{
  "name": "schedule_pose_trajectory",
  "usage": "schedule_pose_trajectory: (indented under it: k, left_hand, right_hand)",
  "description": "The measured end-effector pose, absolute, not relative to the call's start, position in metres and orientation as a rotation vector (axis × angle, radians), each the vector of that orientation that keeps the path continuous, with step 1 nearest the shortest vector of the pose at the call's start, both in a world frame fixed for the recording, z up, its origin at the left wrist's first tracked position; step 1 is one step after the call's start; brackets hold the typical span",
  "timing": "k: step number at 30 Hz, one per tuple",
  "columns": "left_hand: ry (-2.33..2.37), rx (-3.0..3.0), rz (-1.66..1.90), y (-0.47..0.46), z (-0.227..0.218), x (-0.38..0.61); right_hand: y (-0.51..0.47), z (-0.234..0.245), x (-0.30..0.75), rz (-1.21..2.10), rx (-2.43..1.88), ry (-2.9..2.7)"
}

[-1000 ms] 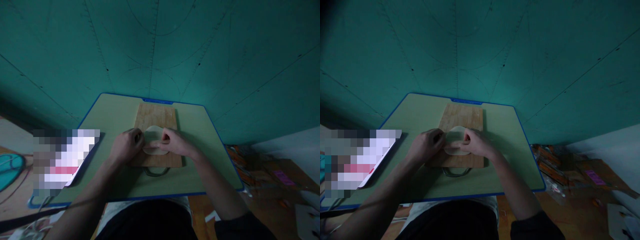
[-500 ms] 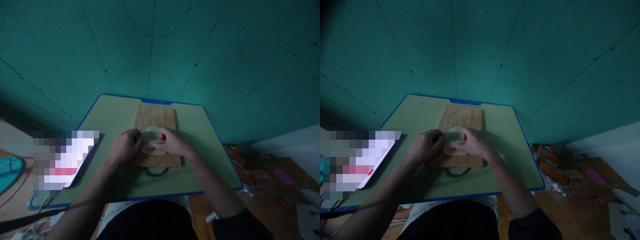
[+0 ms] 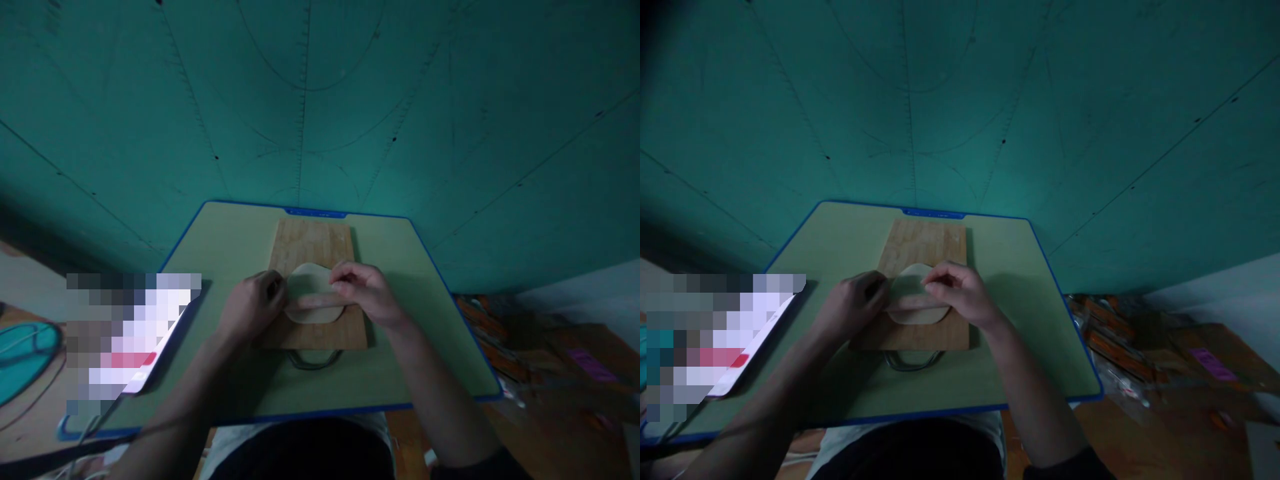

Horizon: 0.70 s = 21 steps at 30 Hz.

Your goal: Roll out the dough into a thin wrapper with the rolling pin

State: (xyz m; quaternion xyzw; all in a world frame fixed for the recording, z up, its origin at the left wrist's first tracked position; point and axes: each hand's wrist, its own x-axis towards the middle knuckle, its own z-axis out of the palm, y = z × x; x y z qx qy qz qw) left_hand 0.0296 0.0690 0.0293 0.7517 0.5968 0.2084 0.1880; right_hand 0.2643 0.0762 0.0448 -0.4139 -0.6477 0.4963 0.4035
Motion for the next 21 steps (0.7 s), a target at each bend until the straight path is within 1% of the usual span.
schedule_pose_trajectory:
  k: [8, 21]
  left_hand:
    - [1.678, 2.133, 0.585, 0.0698, 0.0288, 0.0294]
    - [1.679, 2.124, 0.586, 0.0702, 0.0274, 0.0289]
  right_hand:
    - [0.0733, 0.0416, 0.2604, 1.485, -0.980, -1.372]
    - [0.0757, 0.0422, 0.2615, 1.622, -0.926, -1.150]
